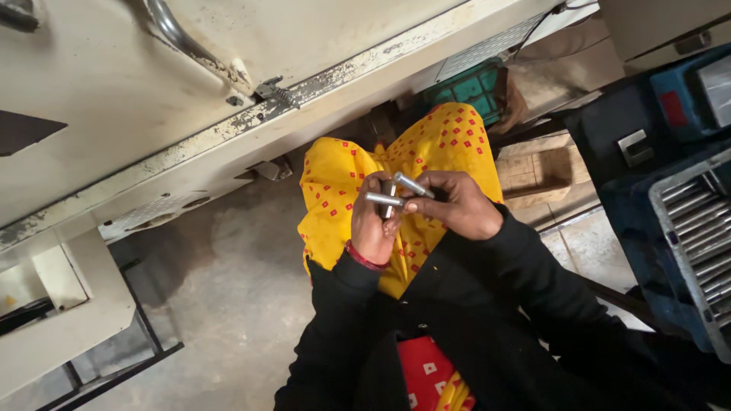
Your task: The person selects a metal rod from a tool tray, then uses it to unlatch and open the double doors of a large industrial machine. They reach inside the opened compartment to adjust an internal component.
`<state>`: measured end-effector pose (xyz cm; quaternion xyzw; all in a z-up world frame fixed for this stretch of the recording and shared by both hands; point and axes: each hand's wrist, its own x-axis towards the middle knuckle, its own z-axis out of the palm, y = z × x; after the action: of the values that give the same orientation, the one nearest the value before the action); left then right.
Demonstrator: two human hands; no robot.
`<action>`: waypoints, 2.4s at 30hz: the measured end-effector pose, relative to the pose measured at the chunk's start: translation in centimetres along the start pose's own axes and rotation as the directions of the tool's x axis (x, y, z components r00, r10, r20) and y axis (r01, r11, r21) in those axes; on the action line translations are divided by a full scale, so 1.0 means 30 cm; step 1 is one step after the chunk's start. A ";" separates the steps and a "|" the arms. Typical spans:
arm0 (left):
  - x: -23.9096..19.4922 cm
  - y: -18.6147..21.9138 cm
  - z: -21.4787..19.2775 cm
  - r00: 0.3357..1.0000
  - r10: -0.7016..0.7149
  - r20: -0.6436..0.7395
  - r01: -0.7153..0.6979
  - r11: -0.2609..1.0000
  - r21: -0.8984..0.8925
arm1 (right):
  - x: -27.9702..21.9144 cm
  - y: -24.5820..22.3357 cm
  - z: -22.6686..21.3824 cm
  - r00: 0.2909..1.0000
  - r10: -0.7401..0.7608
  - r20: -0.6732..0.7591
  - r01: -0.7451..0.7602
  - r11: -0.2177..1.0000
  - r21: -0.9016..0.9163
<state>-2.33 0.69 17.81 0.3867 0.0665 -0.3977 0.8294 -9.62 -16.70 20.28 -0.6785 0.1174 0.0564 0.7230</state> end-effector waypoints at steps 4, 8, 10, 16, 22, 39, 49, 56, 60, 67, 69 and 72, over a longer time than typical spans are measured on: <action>-0.018 0.020 0.025 0.998 0.057 -0.003 -0.057 0.997 0.059 | 0.011 0.020 -0.009 0.997 0.063 0.033 -0.063 0.998 0.018; -0.033 0.018 0.019 0.998 0.059 0.020 -0.061 0.992 0.114 | 0.012 0.023 0.021 0.999 0.004 0.036 -0.004 1.000 0.009; -0.015 0.014 0.009 0.999 0.053 0.004 -0.053 0.991 0.119 | 0.004 0.000 0.052 0.997 -0.081 -0.002 0.081 0.993 -0.081; 0.045 -0.015 -0.083 0.988 0.016 -0.154 -0.011 0.999 0.032 | -0.092 -0.114 0.109 0.972 -0.143 -0.185 0.069 0.932 -0.355; 0.031 -0.059 -0.115 0.995 -0.088 -0.041 0.085 0.995 -0.061 | -0.082 -0.159 0.079 0.911 -0.405 -0.078 0.288 0.760 -0.582; -0.002 0.010 0.001 0.998 0.067 -0.020 -0.056 0.935 0.351 | -0.004 0.015 0.022 0.977 0.212 0.006 -0.210 0.962 0.175; 0.147 -0.123 -0.224 0.978 0.148 -0.148 -0.079 0.917 0.392 | -0.036 0.140 0.059 0.962 0.096 -0.256 -0.073 0.993 0.097; 0.105 -0.097 -0.365 0.978 -0.036 -0.205 0.061 0.992 0.113 | -0.032 0.233 -0.446 0.706 0.051 -0.706 0.314 0.872 0.376; 0.112 -0.097 -0.341 0.962 -0.087 -0.260 0.110 0.991 0.079 | -0.102 0.274 -0.706 0.244 -0.524 -0.816 0.182 0.851 -0.492; 0.109 -0.100 -0.232 0.970 -0.062 -0.237 0.118 0.967 0.228 | -0.117 0.389 -0.812 0.075 -0.528 -0.846 0.017 0.849 -0.529; 0.109 -0.093 -0.201 0.967 -0.098 -0.235 0.141 0.974 0.175 | -0.118 0.398 -0.815 0.089 -0.530 -0.843 0.010 0.847 -0.531; 0.113 -0.090 -0.158 0.961 -0.049 -0.272 0.148 0.922 0.357 | -0.113 0.370 -0.794 0.185 -0.431 -0.883 -0.084 0.889 -0.451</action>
<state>-1.02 0.87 11.52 0.5819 0.1163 -0.3908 0.7037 -17.80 -39.31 9.15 -0.7007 0.4499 -0.4445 0.3300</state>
